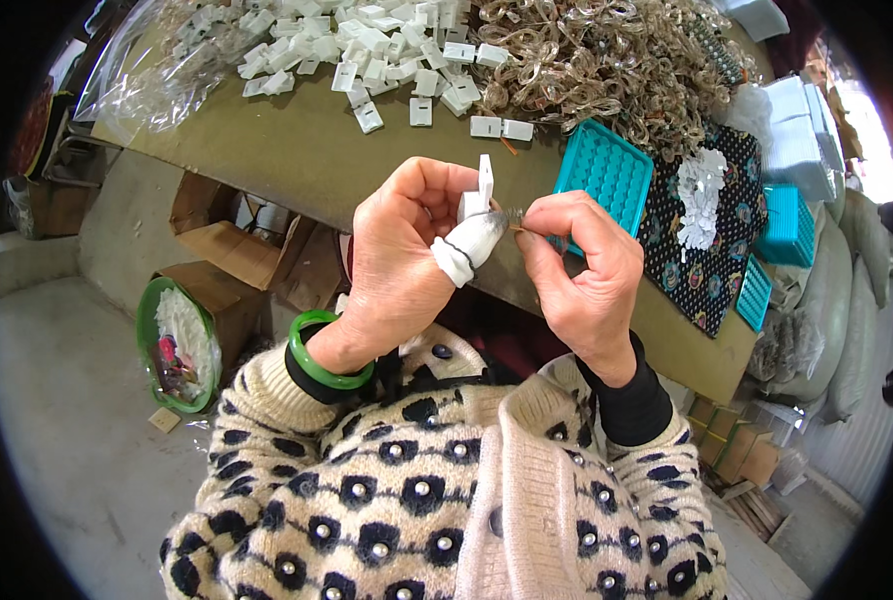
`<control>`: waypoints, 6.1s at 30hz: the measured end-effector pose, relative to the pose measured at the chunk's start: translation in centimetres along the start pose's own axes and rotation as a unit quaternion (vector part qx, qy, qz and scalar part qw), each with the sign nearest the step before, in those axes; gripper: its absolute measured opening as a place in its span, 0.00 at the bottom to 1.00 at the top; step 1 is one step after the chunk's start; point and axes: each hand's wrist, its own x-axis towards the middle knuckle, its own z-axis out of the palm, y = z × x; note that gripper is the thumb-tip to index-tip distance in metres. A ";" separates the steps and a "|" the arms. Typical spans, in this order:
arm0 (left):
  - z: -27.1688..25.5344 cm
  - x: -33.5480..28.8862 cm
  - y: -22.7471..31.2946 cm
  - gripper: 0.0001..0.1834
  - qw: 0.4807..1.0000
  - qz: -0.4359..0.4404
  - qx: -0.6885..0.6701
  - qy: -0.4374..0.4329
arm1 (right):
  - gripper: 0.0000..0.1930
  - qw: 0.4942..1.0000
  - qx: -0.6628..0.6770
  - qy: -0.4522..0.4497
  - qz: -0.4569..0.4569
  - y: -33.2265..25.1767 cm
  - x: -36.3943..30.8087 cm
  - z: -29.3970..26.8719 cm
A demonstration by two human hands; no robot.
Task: The person repeatedly picks small white plastic housings and metal contacts from a table, inserts the contacts into the housings, and places the assembled units into a blue tray. The person handles items one at a time and continues the cycle throughout the clip.
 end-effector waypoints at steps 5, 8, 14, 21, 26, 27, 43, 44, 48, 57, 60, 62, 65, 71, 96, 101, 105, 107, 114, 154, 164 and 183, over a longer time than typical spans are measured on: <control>0.1 -0.1 -0.2 0.11 0.991 -0.062 -0.113 -0.016 | 0.05 0.955 0.231 0.030 0.184 -0.3 -0.7 -0.3; 0.2 0.2 -0.5 0.12 0.983 -0.075 -0.168 -0.011 | 0.07 0.990 0.123 0.022 0.069 0.1 -0.3 -0.3; 0.0 0.4 -0.9 0.13 0.986 -0.056 -0.154 -0.022 | 0.10 0.993 -0.048 -0.005 -0.110 0.3 0.1 -0.4; -1.6 1.6 -1.3 0.11 0.900 -0.215 -0.351 -0.145 | 0.08 0.989 0.017 -0.031 -0.146 0.8 0.7 -1.3; -1.4 1.6 -1.4 0.16 0.899 -0.257 -0.322 -0.148 | 0.14 0.987 0.009 -0.045 -0.157 1.3 0.8 -1.6; -1.5 1.6 -1.3 0.18 0.906 -0.259 -0.302 -0.144 | 0.13 0.990 0.022 -0.038 -0.133 1.2 0.6 -1.6; -1.7 0.5 -1.9 0.20 0.913 -0.127 -0.360 -0.146 | 0.05 0.941 0.288 0.019 0.180 -1.3 -0.8 -0.6; -1.6 0.5 -2.0 0.19 0.911 -0.115 -0.368 -0.149 | 0.05 0.937 0.294 0.015 0.186 -1.4 -0.7 -0.7; -1.3 0.2 -2.1 0.18 0.931 -0.087 -0.328 -0.138 | 0.04 0.921 0.315 0.024 0.229 -2.1 -0.6 -0.6; -0.9 0.1 -2.7 0.16 0.965 0.023 -0.250 -0.080 | 0.02 0.924 0.290 0.016 0.249 -3.5 -0.5 -0.1; -0.7 0.1 -3.0 0.16 0.965 0.023 -0.255 -0.050 | 0.02 0.948 0.228 0.004 0.223 -3.2 -0.7 0.1; -0.7 0.2 -3.0 0.15 0.958 0.019 -0.279 -0.061 | 0.04 0.980 0.145 0.009 0.139 -2.7 -0.6 0.4; -0.7 0.4 -2.7 0.15 0.960 -0.005 -0.274 -0.054 | 0.11 0.998 0.042 0.034 0.017 -2.1 -0.6 1.0; -0.1 0.3 -1.8 0.13 0.973 -0.039 -0.226 -0.010 | 0.15 0.990 -0.071 0.088 -0.081 -1.4 -1.0 1.9; -0.2 1.2 -1.3 0.13 0.929 -0.157 -0.336 -0.014 | 0.05 0.975 0.113 0.027 0.187 -1.4 -0.8 1.6; 0.4 0.8 -1.6 0.18 0.967 -0.034 -0.250 0.016 | 0.09 0.996 -0.061 0.062 0.015 -1.3 -0.9 2.2; 0.6 0.2 -1.8 0.19 0.983 0.023 -0.177 0.048 | 0.11 0.993 -0.081 0.080 -0.042 -1.2 -0.9 2.7; 0.5 -0.1 -1.9 0.18 0.986 0.061 -0.145 0.046 | 0.11 0.991 -0.081 0.088 -0.057 -1.1 -0.9 3.0; -0.5 -0.5 -2.0 0.14 0.968 0.232 0.087 0.042 | 0.11 0.988 -0.102 0.093 -0.074 -1.3 -1.0 3.6; -0.1 -1.5 -1.2 0.14 0.994 0.069 -0.070 -0.041 | 0.04 0.906 0.333 0.051 0.256 -2.3 -0.8 2.8; -1.2 -2.2 -1.0 0.16 0.950 -0.122 -0.283 -0.053 | 0.07 0.996 0.005 0.073 0.054 -1.4 -0.8 -0.2; 0.5 -0.1 -1.2 0.08 0.935 -0.235 -0.258 -0.068 | 0.05 0.977 -0.207 -0.007 0.051 3.5 0.5 -3.1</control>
